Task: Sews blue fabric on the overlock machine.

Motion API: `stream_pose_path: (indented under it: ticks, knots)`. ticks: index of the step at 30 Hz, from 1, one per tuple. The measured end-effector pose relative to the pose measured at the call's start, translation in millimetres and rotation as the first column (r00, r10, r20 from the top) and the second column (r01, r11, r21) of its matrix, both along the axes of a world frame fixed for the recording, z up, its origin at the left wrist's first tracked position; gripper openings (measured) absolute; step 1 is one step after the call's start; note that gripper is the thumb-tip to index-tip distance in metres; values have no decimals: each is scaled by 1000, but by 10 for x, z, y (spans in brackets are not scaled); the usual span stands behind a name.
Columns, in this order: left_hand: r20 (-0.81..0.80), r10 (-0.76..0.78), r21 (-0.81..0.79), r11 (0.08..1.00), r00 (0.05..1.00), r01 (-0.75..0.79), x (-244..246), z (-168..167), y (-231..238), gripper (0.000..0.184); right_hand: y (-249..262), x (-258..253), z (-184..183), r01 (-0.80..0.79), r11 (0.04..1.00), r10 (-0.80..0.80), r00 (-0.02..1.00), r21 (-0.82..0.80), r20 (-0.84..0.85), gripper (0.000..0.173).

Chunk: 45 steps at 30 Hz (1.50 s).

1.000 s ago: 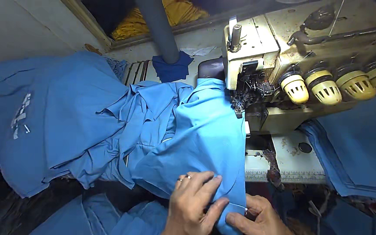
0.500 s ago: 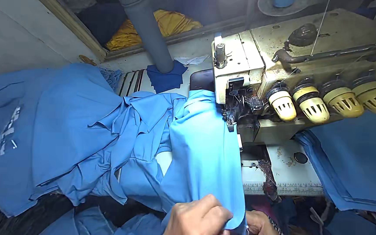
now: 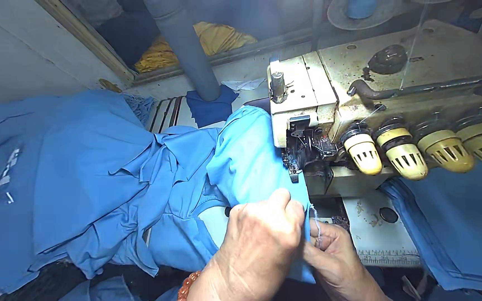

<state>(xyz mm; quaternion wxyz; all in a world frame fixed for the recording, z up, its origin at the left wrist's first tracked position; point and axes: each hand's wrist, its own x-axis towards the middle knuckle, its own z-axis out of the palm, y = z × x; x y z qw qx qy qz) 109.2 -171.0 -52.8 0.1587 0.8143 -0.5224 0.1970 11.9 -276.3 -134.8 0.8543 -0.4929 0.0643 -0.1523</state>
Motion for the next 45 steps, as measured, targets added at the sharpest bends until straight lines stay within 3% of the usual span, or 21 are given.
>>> stream_pose_path:
  ticks: [6,9,13,15,17,18,19,20,23,26,29,30,32,34,35,36,37,39,42,45]
  knots:
    - [35,111,25,993,993,-112,12,37,-242,18,26,139,84,92,995,-91,996,-29,21,10]
    - [21,88,27,996,996,-89,7,27,-208,17,41,148,73,126,991,-125,992,-49,24,13]
    - [-156,20,-144,989,988,-43,-63,-25,188,20,41,148,67,124,990,-124,992,-61,-8,17]
    - [-212,163,-204,957,964,-207,-85,-143,536,23,38,146,82,109,992,-112,993,-62,-45,16]
    - [-274,450,12,885,850,-465,-111,-294,924,38,45,147,104,116,991,-121,990,-73,-72,17]
    - [-360,574,201,818,735,-540,-142,-350,1090,49,45,149,107,117,990,-123,989,-78,-80,18]
    - [-443,667,367,745,599,-557,-167,-417,1229,53,43,151,106,118,989,-126,988,-86,-85,18]
    - [-466,700,411,713,541,-568,-202,-559,1368,49,42,153,102,120,988,-129,988,-95,-89,18]
    - [-406,609,114,774,682,-623,-257,-907,1698,20,29,142,76,95,991,-104,990,-96,-93,14]
    - [-458,566,-168,702,685,-692,-80,-577,1805,23,-16,-8,116,-26,996,24,999,-81,-24,9]
    - [-249,575,-408,668,779,-623,293,-140,2019,26,-3,-332,101,-182,970,201,973,-163,110,8]
    - [-205,583,-409,679,786,-610,432,-33,2094,28,14,-436,35,-228,953,255,959,-198,124,8]
    - [-271,634,-269,673,725,-689,647,98,2144,28,60,-631,-175,-282,908,314,947,-310,61,10]
    - [-400,704,-75,613,587,-786,714,162,1974,32,106,-828,-443,-259,758,223,965,-599,-136,17]
    - [-406,691,-48,637,598,-770,698,163,1839,34,126,-912,-562,-248,631,126,968,-735,-218,18]
    - [-383,637,-67,703,669,-708,658,149,1684,35,142,-979,-651,-233,534,36,967,-813,-254,17]
    - [-349,549,-99,784,760,-612,597,136,1507,34,133,-1032,-685,-216,496,-25,965,-841,-263,20]
    - [-265,341,-167,905,902,-392,458,134,1086,30,90,-1066,-661,-90,501,-128,976,-861,-176,22]
    - [-257,88,-162,978,962,-133,337,148,474,30,29,-931,-474,114,601,-223,974,-791,-29,19]
    - [-215,90,1,996,972,-92,333,115,116,36,-8,-660,-394,260,684,-298,953,-682,65,18]
